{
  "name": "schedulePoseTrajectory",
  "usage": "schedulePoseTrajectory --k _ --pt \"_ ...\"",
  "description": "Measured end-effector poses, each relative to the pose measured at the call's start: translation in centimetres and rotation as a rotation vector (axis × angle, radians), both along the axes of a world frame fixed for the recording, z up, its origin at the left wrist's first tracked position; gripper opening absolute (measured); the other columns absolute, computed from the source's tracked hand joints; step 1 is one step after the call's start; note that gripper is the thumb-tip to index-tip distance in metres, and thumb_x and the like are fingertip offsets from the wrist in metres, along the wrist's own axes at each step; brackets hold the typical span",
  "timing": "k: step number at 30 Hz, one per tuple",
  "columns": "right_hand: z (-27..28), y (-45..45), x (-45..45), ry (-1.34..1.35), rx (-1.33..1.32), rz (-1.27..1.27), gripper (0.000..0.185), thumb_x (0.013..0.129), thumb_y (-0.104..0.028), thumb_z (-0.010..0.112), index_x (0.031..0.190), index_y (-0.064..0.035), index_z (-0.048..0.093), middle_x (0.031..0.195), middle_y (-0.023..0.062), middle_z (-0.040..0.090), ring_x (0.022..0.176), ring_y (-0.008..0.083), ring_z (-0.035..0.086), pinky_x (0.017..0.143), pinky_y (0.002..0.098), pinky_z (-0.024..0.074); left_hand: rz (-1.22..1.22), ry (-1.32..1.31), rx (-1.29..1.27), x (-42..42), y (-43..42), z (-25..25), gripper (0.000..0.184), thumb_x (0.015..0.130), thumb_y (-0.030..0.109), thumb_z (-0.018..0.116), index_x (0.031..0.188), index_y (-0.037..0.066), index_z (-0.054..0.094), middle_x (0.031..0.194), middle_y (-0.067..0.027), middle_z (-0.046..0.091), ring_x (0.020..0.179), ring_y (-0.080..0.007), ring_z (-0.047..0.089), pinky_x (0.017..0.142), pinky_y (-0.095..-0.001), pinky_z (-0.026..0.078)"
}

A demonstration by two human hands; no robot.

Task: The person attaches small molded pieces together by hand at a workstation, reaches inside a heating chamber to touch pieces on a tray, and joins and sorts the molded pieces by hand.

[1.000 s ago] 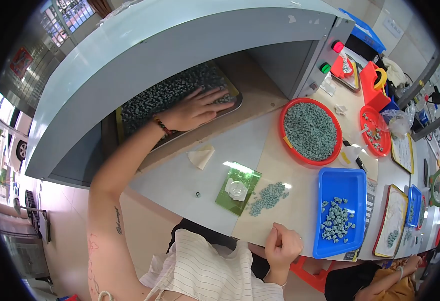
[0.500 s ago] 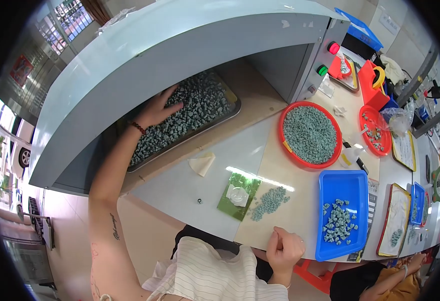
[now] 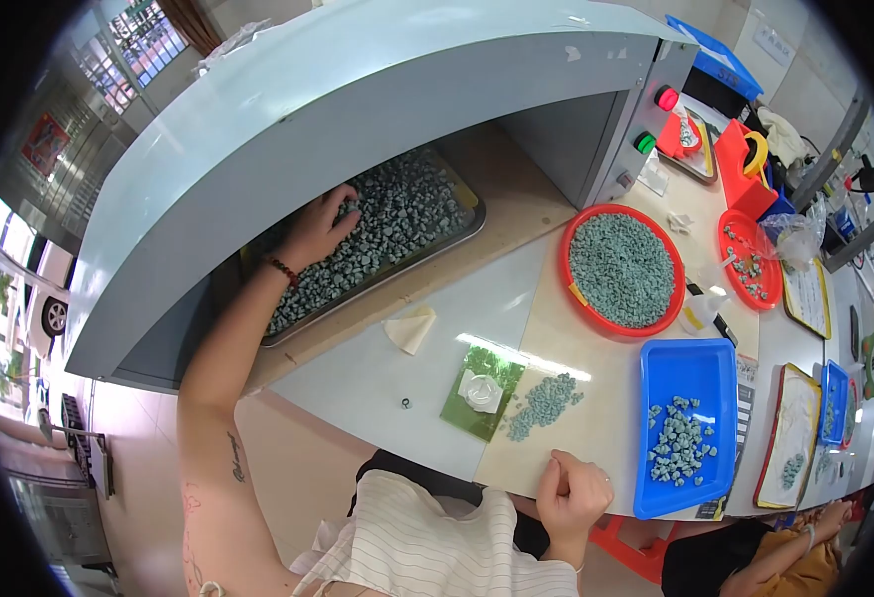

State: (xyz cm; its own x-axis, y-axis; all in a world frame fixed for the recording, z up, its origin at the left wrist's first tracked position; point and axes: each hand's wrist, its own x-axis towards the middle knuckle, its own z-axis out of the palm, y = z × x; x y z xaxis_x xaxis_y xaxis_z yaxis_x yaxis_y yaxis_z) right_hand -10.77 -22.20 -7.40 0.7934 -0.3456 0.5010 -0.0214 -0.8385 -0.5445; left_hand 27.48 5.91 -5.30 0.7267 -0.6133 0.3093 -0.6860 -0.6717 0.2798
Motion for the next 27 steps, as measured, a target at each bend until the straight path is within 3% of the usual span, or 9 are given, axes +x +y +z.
schedulePoseTrajectory --k 3,6,9,12,15,18,21,26,27 --pt "0.0 -0.1 -0.2 0.012 -0.008 -0.004 0.009 0.068 -0.004 0.063 0.077 -0.0073 0.065 0.047 0.0019 0.044 0.043 0.0202 0.045 0.044 0.0319 0.0335 0.029 -0.043 0.069 0.6 -0.1 0.2 0.019 0.089 0.018 0.052 0.103 0.005 0.05 0.091 -0.0116 0.055 0.085 -0.0272 0.056 0.073 -0.0313 0.044" --pt "-0.1 -0.1 -0.3 0.009 -0.013 -0.01 0.01 0.068 -0.004 0.063 0.076 -0.0075 0.064 0.048 0.0018 0.044 0.043 0.0203 0.045 0.044 0.0318 0.0338 0.151 0.083 -0.109 2.5 0.8 -0.5 0.018 0.09 0.021 0.05 0.099 0.005 0.051 0.084 -0.0081 0.055 0.073 -0.0199 0.055 0.065 -0.029 0.044" --pt "-0.2 -0.1 -0.3 -0.001 -0.021 -0.009 0.01 0.068 -0.004 0.063 0.076 -0.0075 0.064 0.048 0.0016 0.044 0.043 0.0202 0.045 0.044 0.0315 0.034 0.518 0.483 -0.666 5.2 3.2 -1.2 0.019 0.092 0.022 0.048 0.099 0.005 0.051 0.083 -0.006 0.054 0.067 -0.0151 0.05 0.061 -0.0273 0.044" --pt "-0.1 -0.1 -0.3 -0.014 -0.02 -0.002 0.01 0.068 -0.003 0.063 0.076 -0.0074 0.064 0.048 0.0016 0.044 0.043 0.0198 0.045 0.044 0.0313 0.0339 0.062 0.899 -1.735 7.2 6.5 -3.4 0.02 0.093 0.022 0.046 0.1 0.005 0.05 0.079 -0.0034 0.051 0.064 -0.014 0.048 0.055 -0.0239 0.041" --pt "0.0 -0.1 -0.3 -0.004 -0.016 -0.001 0.01 0.068 -0.003 0.063 0.076 -0.0072 0.064 0.048 0.0015 0.044 0.043 0.0194 0.045 0.044 0.0311 0.0337 0.495 0.832 -2.174 2.2 2.3 2.0 0.019 0.093 0.021 0.045 0.099 0.004 0.048 0.073 -0.0027 0.045 0.063 -0.0131 0.046 0.05 -0.0214 0.037" --pt "0.0 -0.1 -0.2 -0.011 -0.024 0.002 0.009 0.068 -0.003 0.063 0.076 -0.0071 0.064 0.048 0.0012 0.044 0.043 0.0192 0.044 0.044 0.031 0.0334 0.521 0.87 -2.226 0.0 0.4 3.4 0.018 0.092 0.021 0.045 0.085 0.005 0.047 0.068 -0.0012 0.041 0.059 -0.0111 0.042 0.048 -0.02 0.032" --pt "0.0 0.0 -0.1 -0.032 -0.02 0.021 0.007 0.07 -0.002 0.062 0.076 -0.005 0.064 0.046 0.002 0.042 0.041 0.0192 0.042 0.043 0.0314 0.0322 -0.074 1.315 -2.175 -0.8 2.9 1.8 0.026 0.092 0.02 0.043 0.07 0.007 0.041 0.063 -0.0002 0.037 0.055 -0.0107 0.037 0.047 -0.0211 0.03" --pt "0.0 0.0 0.0 -0.045 0.0 0.008 0.007 0.071 -0.002 0.062 0.078 -0.0043 0.064 0.049 0.0033 0.045 0.043 0.0204 0.044 0.044 0.0317 0.034 -0.591 1.835 -2.092 -10.5 -1.1 4.7 0.031 0.094 0.021 0.038 0.065 0.011 0.039 0.06 0.0011 0.035 0.052 -0.0097 0.032 0.044 -0.0234 0.023" --pt "0.2 0.0 0.1 -0.017 0.028 -0.013 0.008 0.071 -0.002 0.062 0.078 -0.0049 0.064 0.051 0.0039 0.048 0.045 0.0215 0.045 0.045 0.0321 0.0355 -0.563 1.907 -2.081 -13.3 -2.2 5.4 0.034 0.095 0.023 0.036 0.063 0.011 0.037 0.06 0.0014 0.034 0.051 -0.0099 0.032 0.044 -0.0238 0.023"
